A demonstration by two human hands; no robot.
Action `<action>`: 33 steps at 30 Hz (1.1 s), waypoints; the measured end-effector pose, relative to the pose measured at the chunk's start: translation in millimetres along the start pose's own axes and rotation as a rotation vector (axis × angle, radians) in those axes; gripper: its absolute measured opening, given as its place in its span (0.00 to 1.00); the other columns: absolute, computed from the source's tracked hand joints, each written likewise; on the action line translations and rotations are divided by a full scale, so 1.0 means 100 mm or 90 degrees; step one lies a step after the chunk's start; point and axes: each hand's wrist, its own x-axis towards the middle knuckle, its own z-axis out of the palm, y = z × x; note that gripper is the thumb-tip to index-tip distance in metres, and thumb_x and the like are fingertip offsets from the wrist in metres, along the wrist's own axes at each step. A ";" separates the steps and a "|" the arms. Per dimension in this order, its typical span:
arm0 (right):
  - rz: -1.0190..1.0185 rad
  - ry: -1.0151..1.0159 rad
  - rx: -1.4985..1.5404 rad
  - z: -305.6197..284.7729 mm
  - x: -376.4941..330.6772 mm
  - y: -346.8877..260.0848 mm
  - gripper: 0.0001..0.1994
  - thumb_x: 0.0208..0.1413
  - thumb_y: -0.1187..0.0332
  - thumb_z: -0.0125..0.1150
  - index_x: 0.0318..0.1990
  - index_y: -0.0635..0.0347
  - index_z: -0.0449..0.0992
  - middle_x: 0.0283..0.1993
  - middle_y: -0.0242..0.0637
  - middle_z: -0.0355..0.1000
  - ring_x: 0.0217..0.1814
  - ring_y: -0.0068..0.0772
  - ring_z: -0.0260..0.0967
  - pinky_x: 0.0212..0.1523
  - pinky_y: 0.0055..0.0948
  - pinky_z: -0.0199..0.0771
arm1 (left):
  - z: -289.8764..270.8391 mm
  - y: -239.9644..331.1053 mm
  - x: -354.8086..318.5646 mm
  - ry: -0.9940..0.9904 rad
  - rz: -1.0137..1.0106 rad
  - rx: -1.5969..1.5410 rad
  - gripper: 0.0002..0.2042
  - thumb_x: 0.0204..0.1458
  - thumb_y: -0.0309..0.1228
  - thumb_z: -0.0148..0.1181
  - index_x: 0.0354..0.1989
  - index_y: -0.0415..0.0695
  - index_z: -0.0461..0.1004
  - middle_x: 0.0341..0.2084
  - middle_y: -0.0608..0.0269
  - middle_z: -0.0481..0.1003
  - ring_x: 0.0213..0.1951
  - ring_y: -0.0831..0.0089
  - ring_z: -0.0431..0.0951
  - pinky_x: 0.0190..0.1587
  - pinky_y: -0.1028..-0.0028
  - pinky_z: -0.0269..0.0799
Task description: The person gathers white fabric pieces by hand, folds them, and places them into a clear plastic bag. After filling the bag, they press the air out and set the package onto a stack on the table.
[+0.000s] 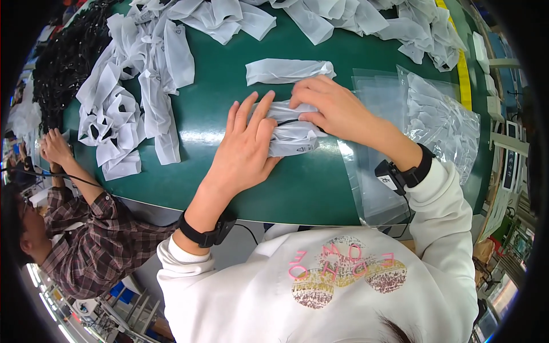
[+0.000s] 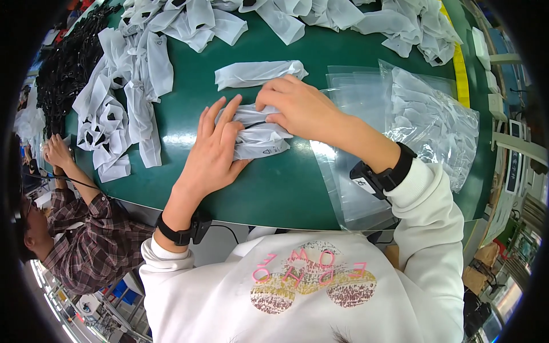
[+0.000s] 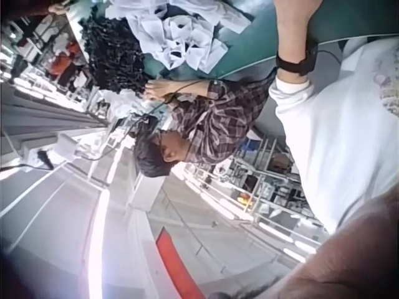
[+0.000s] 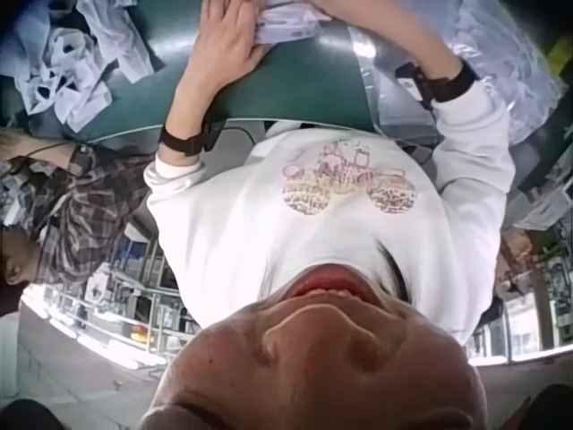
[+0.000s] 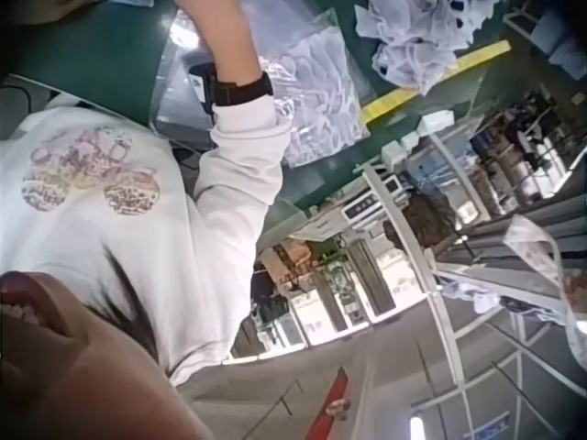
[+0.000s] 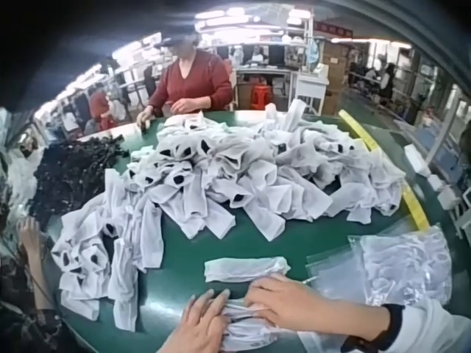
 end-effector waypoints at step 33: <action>-0.018 0.133 -0.099 0.03 0.17 0.36 0.13 0.48 0.72 0.65 0.43 0.60 0.76 0.44 0.36 0.71 0.41 0.41 0.69 0.41 0.36 0.71 | 0.06 0.13 0.15 0.014 0.003 0.123 0.27 0.34 0.32 0.71 0.45 0.37 0.68 0.67 0.52 0.53 0.70 0.52 0.48 0.64 0.39 0.42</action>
